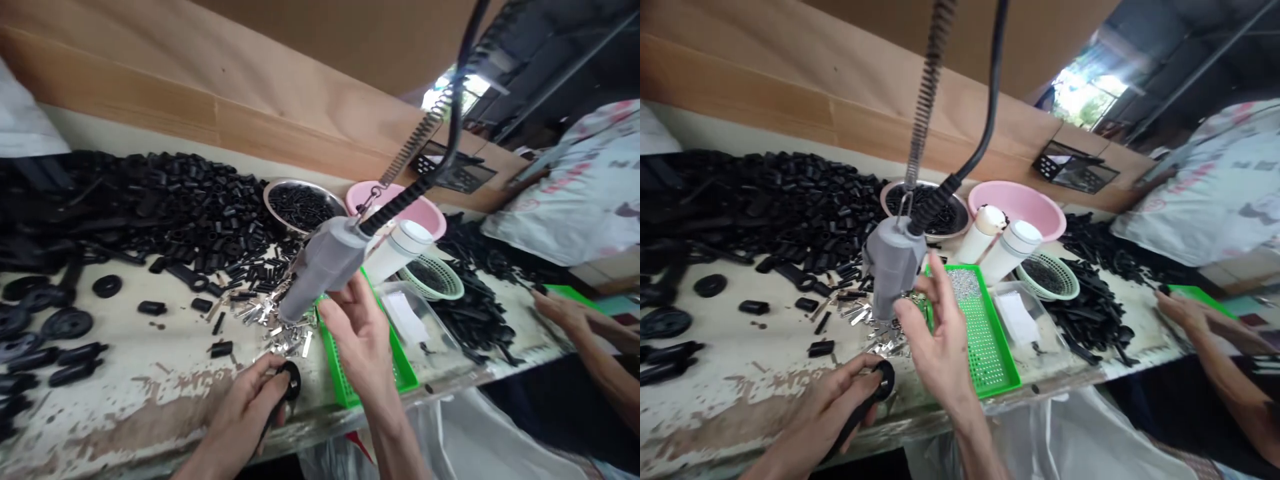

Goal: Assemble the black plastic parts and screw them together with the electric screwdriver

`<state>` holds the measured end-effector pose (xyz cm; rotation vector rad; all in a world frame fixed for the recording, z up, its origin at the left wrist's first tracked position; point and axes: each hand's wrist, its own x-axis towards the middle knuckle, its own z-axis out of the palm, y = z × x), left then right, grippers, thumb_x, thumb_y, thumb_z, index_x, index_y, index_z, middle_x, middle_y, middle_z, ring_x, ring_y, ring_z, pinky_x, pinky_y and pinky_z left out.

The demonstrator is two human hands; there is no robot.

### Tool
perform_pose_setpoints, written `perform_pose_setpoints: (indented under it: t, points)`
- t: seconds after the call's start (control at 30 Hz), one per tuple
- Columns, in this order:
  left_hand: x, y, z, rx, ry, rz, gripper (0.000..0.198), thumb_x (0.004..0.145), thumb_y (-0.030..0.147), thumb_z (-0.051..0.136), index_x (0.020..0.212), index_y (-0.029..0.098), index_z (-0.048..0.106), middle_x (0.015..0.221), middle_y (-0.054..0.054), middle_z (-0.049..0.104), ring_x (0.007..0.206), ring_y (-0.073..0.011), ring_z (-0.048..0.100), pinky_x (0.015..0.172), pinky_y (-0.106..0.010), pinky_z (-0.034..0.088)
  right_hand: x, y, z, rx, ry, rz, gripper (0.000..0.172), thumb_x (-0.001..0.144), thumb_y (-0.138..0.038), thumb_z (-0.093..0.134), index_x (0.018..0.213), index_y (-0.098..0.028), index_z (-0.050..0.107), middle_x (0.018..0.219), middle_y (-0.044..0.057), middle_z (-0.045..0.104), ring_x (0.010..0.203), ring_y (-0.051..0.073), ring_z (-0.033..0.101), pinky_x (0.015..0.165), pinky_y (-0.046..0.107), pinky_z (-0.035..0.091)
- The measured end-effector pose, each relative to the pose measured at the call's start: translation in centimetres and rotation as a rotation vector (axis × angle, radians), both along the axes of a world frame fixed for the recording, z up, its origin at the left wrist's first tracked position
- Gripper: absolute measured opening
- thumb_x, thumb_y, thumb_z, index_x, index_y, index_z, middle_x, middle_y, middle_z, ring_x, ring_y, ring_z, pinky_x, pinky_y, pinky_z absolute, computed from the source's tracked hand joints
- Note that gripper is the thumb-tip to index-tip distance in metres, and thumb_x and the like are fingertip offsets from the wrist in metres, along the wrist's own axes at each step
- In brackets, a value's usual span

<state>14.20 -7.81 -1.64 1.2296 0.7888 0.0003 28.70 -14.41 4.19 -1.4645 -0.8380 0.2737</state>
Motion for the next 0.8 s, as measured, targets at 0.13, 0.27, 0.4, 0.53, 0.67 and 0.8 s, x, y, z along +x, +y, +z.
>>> perform_pose_setpoints:
  t: [0.13, 0.27, 0.4, 0.53, 0.67, 0.8]
  points:
    - [1.7, -0.3, -0.8, 0.02, 0.032, -0.122, 0.046, 0.082, 0.059, 0.045, 0.1, 0.018, 0.054, 0.053, 0.006, 0.05, 0.036, -0.0062, 0.03, 0.035, -0.017, 0.019, 1.7, 0.0, 0.8, 0.047, 0.08, -0.018, 0.048, 0.085, -0.034, 0.062, 0.132, -0.026, 0.052, 0.098, 0.003, 0.064, 0.089, 0.016, 0.062, 0.083, 0.035, 0.051]
    - [2.7, -0.3, -1.0, 0.045, 0.074, -0.157, 0.043, 0.081, 0.055, 0.046, 0.101, 0.018, 0.055, 0.052, 0.005, 0.051, 0.038, -0.0075, 0.033, 0.036, -0.017, 0.023, 1.9, 0.4, 0.8, 0.081, 0.116, 0.236, 0.052, 0.08, -0.035, 0.07, 0.129, -0.03, 0.052, 0.126, 0.004, 0.06, 0.115, 0.021, 0.056, 0.099, 0.041, 0.045]
    - [3.0, -0.3, -0.9, 0.019, 0.096, -0.196, 0.039, 0.082, 0.053, 0.043, 0.096, 0.018, 0.055, 0.051, 0.005, 0.051, 0.034, -0.0069, 0.032, 0.034, -0.018, 0.022, 2.7, 1.0, 0.6, 0.079, 0.167, 0.234, 0.027, 0.079, -0.029, 0.071, 0.106, -0.028, 0.064, 0.108, 0.001, 0.07, 0.097, 0.017, 0.064, 0.087, 0.035, 0.051]
    - [3.0, -0.4, -0.6, 0.012, 0.105, -0.183, 0.041, 0.082, 0.055, 0.044, 0.094, 0.018, 0.056, 0.052, 0.005, 0.05, 0.036, -0.0066, 0.032, 0.034, -0.017, 0.022, 4.7, -0.4, -0.6, 0.091, 0.156, 0.017, 0.019, 0.081, -0.034, 0.066, 0.098, -0.026, 0.067, 0.088, 0.0, 0.069, 0.078, 0.015, 0.061, 0.069, 0.03, 0.05]
    - [3.1, -0.4, -0.2, -0.015, 0.126, -0.179, 0.039, 0.082, 0.054, 0.045, 0.094, 0.018, 0.056, 0.051, 0.006, 0.049, 0.038, -0.0065, 0.032, 0.035, -0.016, 0.021, 5.7, -2.2, -1.8, -0.005, 0.083, -0.132, 0.023, 0.079, -0.037, 0.066, 0.098, -0.024, 0.066, 0.079, -0.001, 0.064, 0.074, 0.015, 0.057, 0.066, 0.03, 0.048]
    - [3.2, -0.3, -0.1, -0.017, 0.136, -0.187, 0.039, 0.084, 0.052, 0.044, 0.097, 0.017, 0.056, 0.051, 0.006, 0.048, 0.037, -0.0063, 0.03, 0.036, -0.017, 0.021, 5.3, -2.3, -2.9, -0.04, 0.094, -0.155, 0.031, 0.076, -0.037, 0.066, 0.102, -0.02, 0.064, 0.086, 0.002, 0.066, 0.077, 0.018, 0.06, 0.066, 0.033, 0.049]
